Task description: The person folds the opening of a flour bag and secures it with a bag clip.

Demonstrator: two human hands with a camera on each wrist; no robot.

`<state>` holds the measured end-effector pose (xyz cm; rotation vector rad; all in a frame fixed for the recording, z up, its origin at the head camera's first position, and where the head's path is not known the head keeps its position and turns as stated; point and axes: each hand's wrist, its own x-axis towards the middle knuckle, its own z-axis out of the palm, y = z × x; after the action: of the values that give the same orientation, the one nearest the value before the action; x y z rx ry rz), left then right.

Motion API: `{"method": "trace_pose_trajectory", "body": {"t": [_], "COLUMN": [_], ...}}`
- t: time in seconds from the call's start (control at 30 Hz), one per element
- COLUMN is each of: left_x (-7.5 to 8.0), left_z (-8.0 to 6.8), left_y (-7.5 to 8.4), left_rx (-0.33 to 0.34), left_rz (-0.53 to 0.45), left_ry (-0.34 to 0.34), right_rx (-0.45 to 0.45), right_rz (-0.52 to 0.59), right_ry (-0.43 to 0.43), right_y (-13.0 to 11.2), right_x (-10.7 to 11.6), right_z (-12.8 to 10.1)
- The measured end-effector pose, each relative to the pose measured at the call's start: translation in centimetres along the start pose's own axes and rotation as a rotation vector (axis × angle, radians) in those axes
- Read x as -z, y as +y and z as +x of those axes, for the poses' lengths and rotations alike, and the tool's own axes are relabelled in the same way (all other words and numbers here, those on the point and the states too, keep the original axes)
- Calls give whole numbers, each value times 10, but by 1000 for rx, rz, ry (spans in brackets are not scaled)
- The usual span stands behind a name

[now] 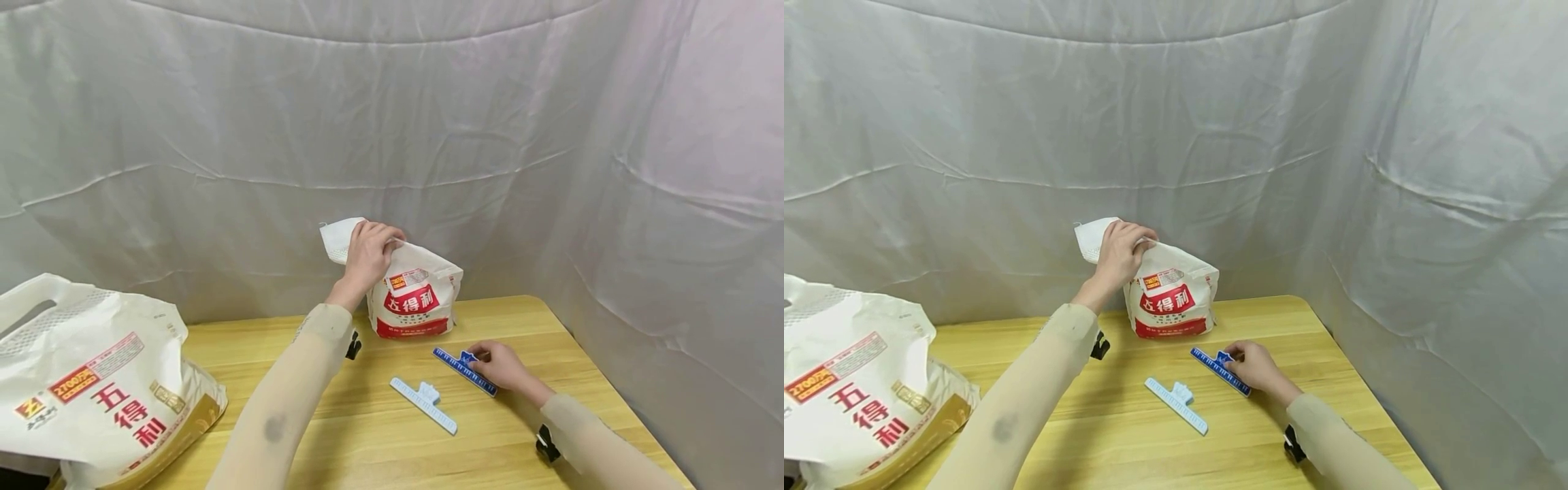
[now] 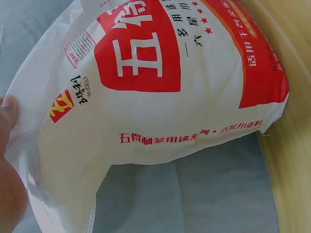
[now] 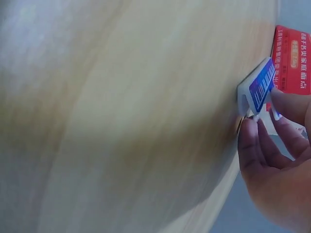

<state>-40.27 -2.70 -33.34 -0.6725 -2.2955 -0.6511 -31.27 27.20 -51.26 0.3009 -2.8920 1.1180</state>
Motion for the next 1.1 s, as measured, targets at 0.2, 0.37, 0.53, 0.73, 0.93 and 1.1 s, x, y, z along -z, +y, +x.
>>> {"method": "trace_pose_trajectory", "body": {"t": [0.2, 0.37, 0.53, 0.73, 0.93, 1.1], "left_x": [-1, -3, -5, -4, -5, -5], "left_z": [1, 1, 1, 0, 1, 0], "left_y": [-1, -2, -2, -2, -3, -3], "left_rx": [-7, -15, -25, -28, -22, -22], "left_rz": [-5, -8, -1, 0, -1, -4], "left_ry": [7, 16, 26, 32, 28, 31], "right_rx": [-2, -16, 0, -24, -20, -27], "right_rz": [27, 48, 77, 123, 209, 258], "right_ry": [41, 60, 91, 111, 142, 161], "right_y": [0, -3, -7, -15, -22, -29], "right_x": [3, 7, 10, 14, 20, 23], "right_z": [-2, -5, -9, -12, -13, -14]}}
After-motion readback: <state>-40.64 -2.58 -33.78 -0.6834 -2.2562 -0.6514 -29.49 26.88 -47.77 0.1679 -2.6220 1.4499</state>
